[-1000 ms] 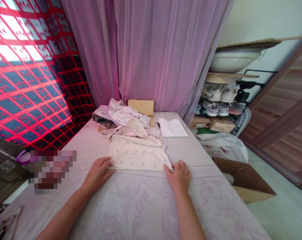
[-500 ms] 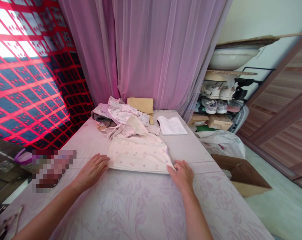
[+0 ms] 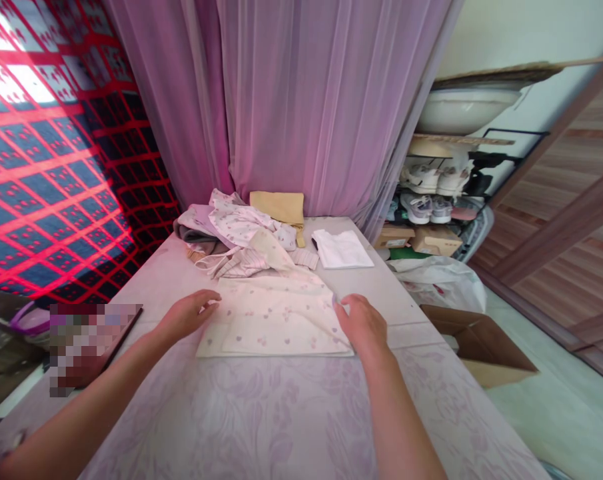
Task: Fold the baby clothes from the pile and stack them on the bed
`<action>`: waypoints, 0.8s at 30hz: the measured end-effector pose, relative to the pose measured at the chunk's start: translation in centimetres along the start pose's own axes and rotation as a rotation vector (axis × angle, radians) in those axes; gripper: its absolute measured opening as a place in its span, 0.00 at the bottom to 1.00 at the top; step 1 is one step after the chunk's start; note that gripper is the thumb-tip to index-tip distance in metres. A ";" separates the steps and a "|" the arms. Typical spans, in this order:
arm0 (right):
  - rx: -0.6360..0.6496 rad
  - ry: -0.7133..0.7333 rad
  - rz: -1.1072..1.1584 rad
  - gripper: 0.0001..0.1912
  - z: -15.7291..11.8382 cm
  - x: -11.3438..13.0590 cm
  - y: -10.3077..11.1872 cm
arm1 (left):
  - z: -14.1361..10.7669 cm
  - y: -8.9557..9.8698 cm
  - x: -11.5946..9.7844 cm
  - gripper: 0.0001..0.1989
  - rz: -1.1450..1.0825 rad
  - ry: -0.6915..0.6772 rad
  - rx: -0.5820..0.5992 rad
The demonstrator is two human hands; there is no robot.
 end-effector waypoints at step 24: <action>-0.119 -0.050 1.056 0.19 14.7 10.9 -5.5 | 5.1 -3.9 0.9 0.22 0.096 0.216 -0.146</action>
Point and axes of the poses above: each hand's wrist, its own z-axis towards the middle knuckle, its own y-axis out of the back of the hand, x = y × z, the point moved 4 cm from there along z, towards the middle knuckle
